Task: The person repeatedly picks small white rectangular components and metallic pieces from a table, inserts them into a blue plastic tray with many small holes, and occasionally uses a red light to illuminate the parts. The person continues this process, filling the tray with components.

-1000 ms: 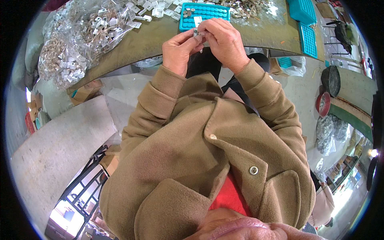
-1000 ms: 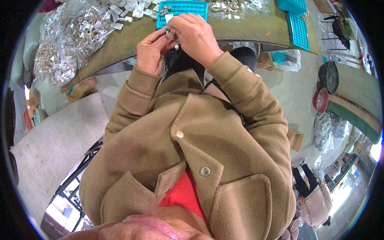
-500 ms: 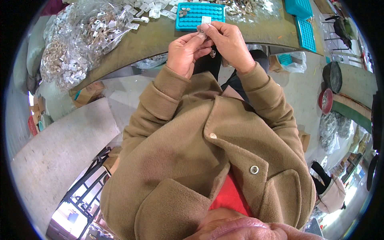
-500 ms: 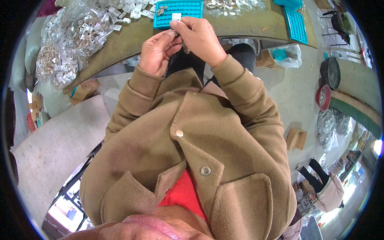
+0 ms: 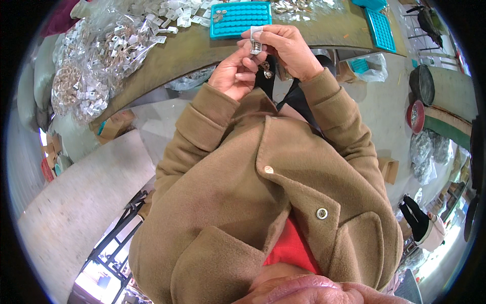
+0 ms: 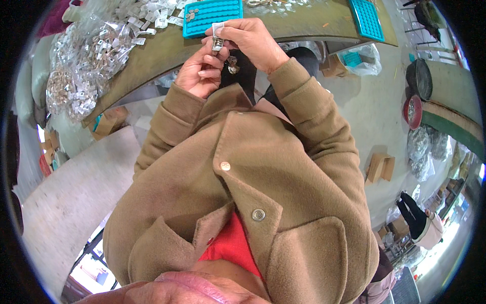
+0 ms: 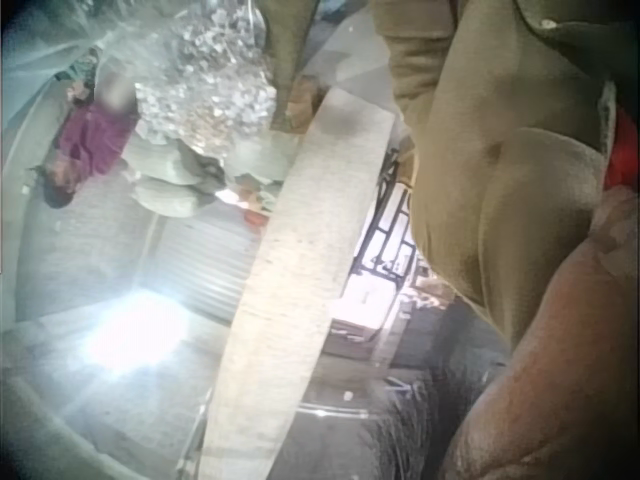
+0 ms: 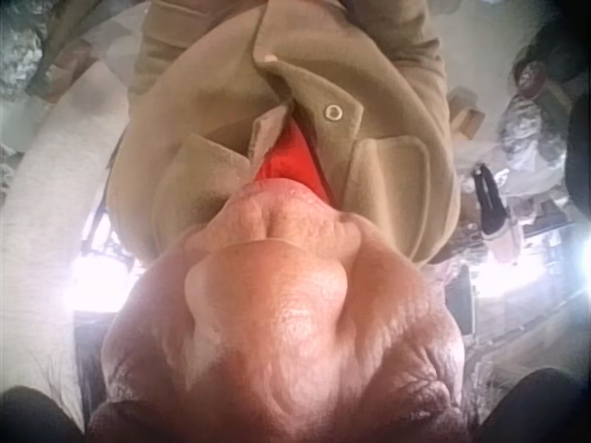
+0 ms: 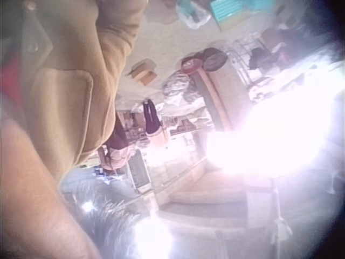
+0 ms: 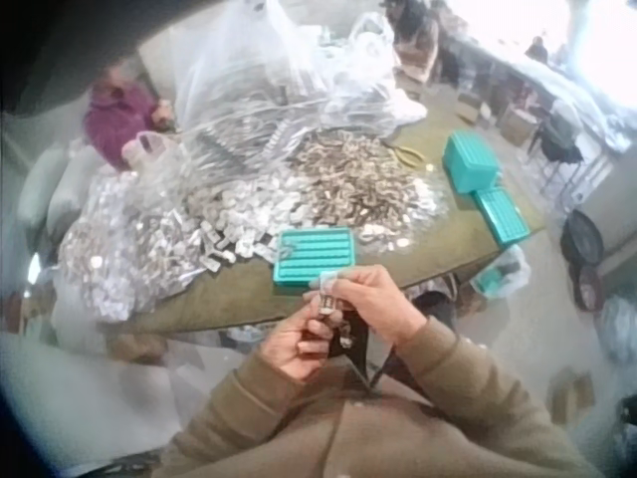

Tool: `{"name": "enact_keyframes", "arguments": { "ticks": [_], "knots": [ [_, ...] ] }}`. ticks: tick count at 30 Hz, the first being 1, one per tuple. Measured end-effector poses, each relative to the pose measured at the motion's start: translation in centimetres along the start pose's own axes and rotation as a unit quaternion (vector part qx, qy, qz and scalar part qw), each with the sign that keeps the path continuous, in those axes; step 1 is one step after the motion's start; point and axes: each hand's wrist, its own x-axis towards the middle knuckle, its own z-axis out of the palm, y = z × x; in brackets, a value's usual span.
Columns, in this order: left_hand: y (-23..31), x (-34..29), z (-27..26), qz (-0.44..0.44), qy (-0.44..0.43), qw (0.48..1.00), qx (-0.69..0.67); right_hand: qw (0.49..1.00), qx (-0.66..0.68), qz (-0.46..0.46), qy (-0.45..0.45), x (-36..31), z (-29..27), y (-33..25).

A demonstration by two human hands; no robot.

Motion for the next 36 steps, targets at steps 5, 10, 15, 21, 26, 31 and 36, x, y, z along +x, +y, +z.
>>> {"name": "enact_keyframes", "arguments": {
  "ticks": [5,10,15,21,26,31,36],
  "knots": [
    [-0.7,0.3,0.5,0.048,0.033,0.998,-0.018,0.994,-0.068,-0.047,-0.070,-0.2,-1.0,-0.2],
    [-1.2,0.9,0.6,0.052,0.061,0.996,0.046,0.896,-0.375,-0.240,0.001,-1.2,-0.9,0.7],
    [-1.4,1.3,0.8,0.020,0.119,0.983,0.139,0.777,-0.525,-0.344,0.053,-2.4,-2.3,1.6],
    [-2.7,2.1,0.0,-0.019,0.155,0.973,0.170,0.772,-0.551,-0.311,0.054,-4.4,-3.1,3.0],
    [-3.2,2.4,0.3,0.032,0.154,0.940,0.301,0.737,-0.579,-0.335,0.100,-4.3,-6.1,2.2],
    [-2.8,3.2,1.2,0.113,0.095,0.920,0.362,0.618,-0.688,-0.298,0.238,-2.1,-9.0,1.4],
    [-1.8,3.5,0.8,0.055,0.128,0.940,0.312,0.589,-0.718,-0.276,0.246,-1.9,-9.3,2.4]
  ]
}}
